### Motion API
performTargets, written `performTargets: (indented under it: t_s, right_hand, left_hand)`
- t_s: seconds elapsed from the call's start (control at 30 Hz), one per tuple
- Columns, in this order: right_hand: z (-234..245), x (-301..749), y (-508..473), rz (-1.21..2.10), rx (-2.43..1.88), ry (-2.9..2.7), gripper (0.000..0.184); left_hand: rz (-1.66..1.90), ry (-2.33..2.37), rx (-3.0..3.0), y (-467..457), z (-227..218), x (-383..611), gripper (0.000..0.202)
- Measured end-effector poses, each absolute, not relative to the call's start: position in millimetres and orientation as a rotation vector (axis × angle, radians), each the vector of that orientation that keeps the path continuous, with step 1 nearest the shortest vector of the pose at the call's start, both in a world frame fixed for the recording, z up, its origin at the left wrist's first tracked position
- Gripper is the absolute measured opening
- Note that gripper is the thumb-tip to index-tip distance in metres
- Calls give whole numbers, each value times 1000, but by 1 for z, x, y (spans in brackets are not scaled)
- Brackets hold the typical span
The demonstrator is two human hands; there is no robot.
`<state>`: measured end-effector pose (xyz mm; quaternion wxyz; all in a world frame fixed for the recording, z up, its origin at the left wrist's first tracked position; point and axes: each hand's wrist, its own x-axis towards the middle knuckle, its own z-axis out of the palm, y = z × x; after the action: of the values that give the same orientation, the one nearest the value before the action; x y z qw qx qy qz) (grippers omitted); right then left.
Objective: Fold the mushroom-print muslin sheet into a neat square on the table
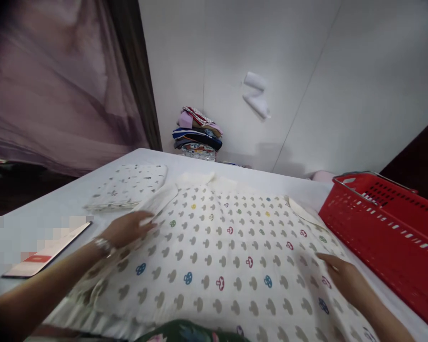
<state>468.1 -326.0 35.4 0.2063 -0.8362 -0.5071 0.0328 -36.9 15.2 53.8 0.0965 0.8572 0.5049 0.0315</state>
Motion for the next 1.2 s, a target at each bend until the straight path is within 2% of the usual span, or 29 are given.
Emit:
performTargets:
  t_s: [0.13,0.27,0.37,0.53,0.63,0.73,0.87,0.97,1.07,1.13,1.2]
  right_hand:
    - [42,394,-217,501,-2084,-1778,36]
    - [46,319,-146,840,-1752,-1928,33]
    - [37,280,-103,1071,-1568,-1755,28]
    - [18,221,-35,1443,-1404,-1162,24]
    - [11,193,-8,1518,-1346,-927,21]
    - [6,178,8,1558,-1305,-781,20]
    - [3,174,16,1595,-1179,-654,23]
    - [10,175,8,1638,-1021,-629,28]
    - [25,180,-21,1430,-998,-592,30]
    - [36,189,-53,1301,-1010,-544,33]
    - [42,200,-88,1286,-1001,-511,34]
  left_hand:
    - [-83,1630,2799,49,42,-5,37]
    - [-39,1822,2644,75,32,-8,33]
    - [-47,1881,2523,88,36,-17,33]
    - [28,1789,2539,83,36,-13,33]
    - [39,1686,2549,82,27,-6,34]
    - [-37,1684,2441,91,24,-6,23]
    - [51,1627,2386,82,38,-6,23]
    - [247,1250,2401,46,58,4,24]
    - [164,745,2330,24,74,15,29]
    - [166,754,2265,40,80,22,39]
    - [263,1029,2287,81,79,29,44]
